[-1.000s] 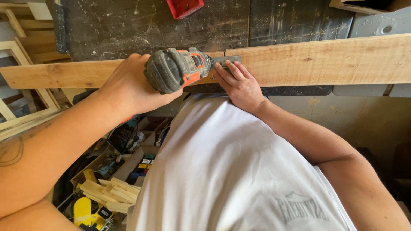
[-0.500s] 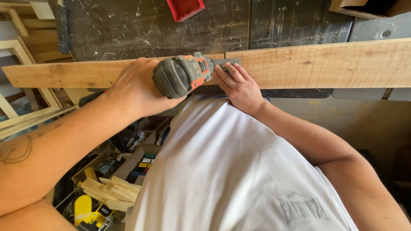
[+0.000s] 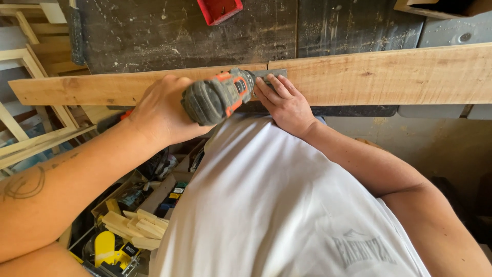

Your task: Joining two wooden boards together by attaching a metal hinge using a power drill and screws.

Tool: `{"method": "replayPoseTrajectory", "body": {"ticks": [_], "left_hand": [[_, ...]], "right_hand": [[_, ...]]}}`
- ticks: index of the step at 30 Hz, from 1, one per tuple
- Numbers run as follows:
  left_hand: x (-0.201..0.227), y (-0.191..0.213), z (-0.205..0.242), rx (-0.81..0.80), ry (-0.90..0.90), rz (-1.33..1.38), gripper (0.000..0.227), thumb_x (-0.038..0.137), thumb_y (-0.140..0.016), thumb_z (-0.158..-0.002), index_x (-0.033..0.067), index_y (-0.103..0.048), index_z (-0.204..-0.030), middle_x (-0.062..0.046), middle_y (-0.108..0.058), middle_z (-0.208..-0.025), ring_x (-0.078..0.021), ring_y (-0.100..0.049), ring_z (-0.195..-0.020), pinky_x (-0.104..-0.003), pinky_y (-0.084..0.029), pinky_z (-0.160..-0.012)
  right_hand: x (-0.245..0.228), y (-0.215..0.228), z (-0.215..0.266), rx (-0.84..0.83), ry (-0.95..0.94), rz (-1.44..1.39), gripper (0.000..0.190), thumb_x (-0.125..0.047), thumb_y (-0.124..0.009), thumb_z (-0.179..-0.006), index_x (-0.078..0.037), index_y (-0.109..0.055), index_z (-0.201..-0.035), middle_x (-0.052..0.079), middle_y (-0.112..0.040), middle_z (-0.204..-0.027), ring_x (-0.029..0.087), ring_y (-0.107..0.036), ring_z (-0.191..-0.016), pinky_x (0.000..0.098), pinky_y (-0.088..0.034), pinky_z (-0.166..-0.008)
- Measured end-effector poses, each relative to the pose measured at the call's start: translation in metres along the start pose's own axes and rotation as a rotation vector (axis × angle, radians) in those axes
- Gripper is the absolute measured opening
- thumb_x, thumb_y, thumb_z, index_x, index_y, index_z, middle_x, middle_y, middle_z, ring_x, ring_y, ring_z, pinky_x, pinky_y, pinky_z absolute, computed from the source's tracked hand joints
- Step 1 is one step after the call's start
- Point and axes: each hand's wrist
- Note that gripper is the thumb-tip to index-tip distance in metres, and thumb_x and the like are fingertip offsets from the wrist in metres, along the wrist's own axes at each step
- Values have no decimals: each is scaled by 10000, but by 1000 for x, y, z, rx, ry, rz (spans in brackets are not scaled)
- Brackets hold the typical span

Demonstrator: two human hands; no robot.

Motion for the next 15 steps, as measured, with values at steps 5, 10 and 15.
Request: {"method": "replayPoseTrajectory", "body": {"ticks": [5,10,15], "left_hand": [[-42,-34,-19,56,0,-49,449,468,-736,-822,23,-781,-848,-210,-766,-831,-431,-757,-950,-546,-607,-808],[-25,-22,-12,73,-11,20,418,465,-719,-833,53,-772,-881,-183,-773,-844,-429,-756,-981,-570,-602,-802],[-11,-14,-6,20,31,13,416,390,-718,-826,-2,-776,-956,-233,-780,-917,-455,-743,-1035,-565,-587,-889]], "right_hand": [[1,2,-1,-7,4,-7,361,-163,-561,-1096,-100,-666,-1435,58,-633,-1502,282,-546,-1410,431,-368,-1264],[-1,6,-2,-27,4,-7,347,-150,-545,-1101,-95,-675,-1418,65,-642,-1480,279,-547,-1403,429,-375,-1261],[1,9,-4,-26,-2,-10,378,-136,-567,-1068,-93,-674,-1427,68,-640,-1489,289,-556,-1399,429,-384,-1255]]}}
Point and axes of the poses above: each hand's wrist, its own z-axis away from the middle knuckle, its own y-axis out of the back of the hand, x = y × z
